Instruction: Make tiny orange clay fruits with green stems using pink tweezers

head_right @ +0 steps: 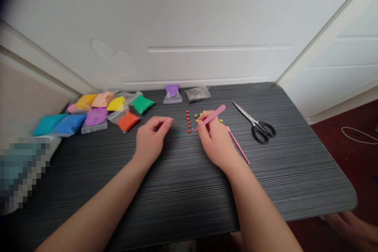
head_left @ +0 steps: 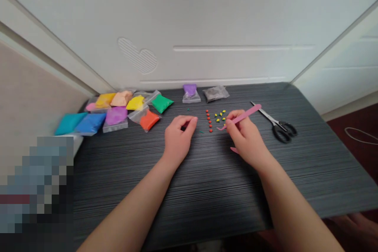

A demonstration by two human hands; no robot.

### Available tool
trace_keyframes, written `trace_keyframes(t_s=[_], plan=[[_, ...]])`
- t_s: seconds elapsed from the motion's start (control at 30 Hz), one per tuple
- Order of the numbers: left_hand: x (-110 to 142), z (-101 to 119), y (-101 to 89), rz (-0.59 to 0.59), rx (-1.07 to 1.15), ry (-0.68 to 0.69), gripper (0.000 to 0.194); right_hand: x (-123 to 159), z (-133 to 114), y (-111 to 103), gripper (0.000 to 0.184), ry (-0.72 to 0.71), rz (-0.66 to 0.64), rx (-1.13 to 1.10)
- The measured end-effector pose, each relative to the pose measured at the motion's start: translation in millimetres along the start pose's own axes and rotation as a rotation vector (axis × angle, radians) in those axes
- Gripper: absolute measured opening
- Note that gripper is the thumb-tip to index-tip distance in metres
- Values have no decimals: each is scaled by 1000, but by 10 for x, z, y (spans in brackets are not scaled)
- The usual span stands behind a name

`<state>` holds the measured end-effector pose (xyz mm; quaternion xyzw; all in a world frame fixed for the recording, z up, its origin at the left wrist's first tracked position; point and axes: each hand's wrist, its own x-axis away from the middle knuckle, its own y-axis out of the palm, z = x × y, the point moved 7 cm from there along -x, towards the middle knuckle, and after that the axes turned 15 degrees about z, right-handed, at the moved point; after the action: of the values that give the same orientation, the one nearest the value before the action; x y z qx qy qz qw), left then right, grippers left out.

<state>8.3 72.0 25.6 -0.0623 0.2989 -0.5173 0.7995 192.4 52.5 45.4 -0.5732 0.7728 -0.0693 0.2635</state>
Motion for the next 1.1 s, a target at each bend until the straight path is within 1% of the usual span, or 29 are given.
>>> trace_keyframes(t_s=[0.1,0.2,0.3,0.43,0.57,0.73,0.87,1.0,1.1], plan=[[-65,-140,-85,103,105,-170,26,54,-83,93,8,-100,-68,126],[-81,-190,-93,131,188,-241,28,72,-97,150,9,-169,-105,207],[-76,-184,-77,119,220,-257,27,74,-94,180,10,-214,-111,239],[-69,-194,-76,125,241,-280,27,44,-99,143,10,-239,16,293],[-68,-193,-83,131,258,-284,26,35,-122,202,12,-306,10,378],[-67,-166,-88,115,263,-297,25,-17,-115,185,16,-298,93,427],[-69,-158,-95,117,264,-300,24,-34,-109,244,18,-328,60,455],[-68,-161,-87,105,257,-311,24,-51,-117,265,19,-339,73,466],[-69,-156,-92,109,254,-317,24,-48,-136,304,18,-383,59,505]])
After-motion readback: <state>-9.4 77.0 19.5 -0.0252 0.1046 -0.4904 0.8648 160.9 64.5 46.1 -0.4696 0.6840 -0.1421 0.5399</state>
